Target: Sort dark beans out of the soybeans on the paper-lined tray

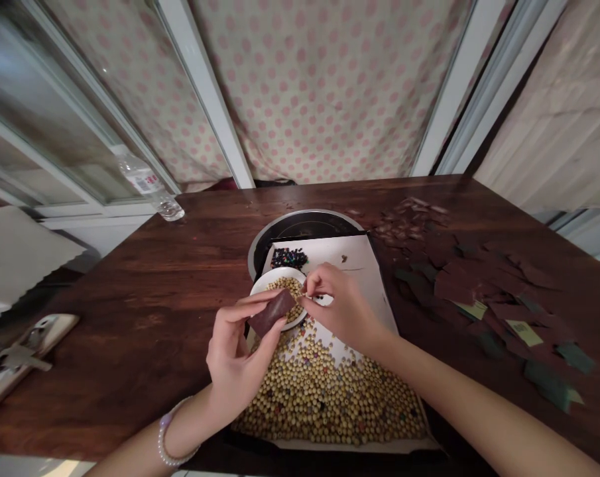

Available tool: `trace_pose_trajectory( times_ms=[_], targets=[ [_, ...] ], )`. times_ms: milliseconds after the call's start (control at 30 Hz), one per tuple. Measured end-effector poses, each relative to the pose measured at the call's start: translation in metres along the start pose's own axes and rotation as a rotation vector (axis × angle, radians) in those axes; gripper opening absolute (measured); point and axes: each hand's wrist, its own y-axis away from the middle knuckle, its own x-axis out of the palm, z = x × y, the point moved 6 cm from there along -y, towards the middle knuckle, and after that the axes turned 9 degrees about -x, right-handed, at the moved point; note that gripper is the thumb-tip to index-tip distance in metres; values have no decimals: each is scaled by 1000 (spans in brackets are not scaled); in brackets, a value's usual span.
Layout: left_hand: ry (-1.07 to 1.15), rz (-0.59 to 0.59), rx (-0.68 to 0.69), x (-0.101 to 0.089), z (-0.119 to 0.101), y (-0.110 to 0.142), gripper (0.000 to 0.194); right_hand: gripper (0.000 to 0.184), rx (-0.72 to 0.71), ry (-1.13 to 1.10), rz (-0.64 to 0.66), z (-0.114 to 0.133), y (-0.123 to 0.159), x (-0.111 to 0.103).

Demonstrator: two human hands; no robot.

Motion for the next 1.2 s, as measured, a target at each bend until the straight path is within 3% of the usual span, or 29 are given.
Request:
trace_pose_trajectory(
  times_ms=[167,467,833,900,1067,1200],
  targets=[
    [3,-2,-55,2,3,0,28,11,140,132,70,-22,16,-14],
    [-70,-23,-179,3,12,-5,22,20,75,319,233,-25,32,-4],
    [-130,85,-212,11,14,-5,19,22,-3,375,279,-24,33,-1],
    [-145,106,-211,12,15,-5,19,20,-18,385,213,-17,31,-7],
    [-183,145,-164,15,10,-3,17,20,-156,227,-148,20,36,-26],
    [-169,254,-99,21,3,2,18,24,-270,173,-105,40,42,-11]
  ],
)
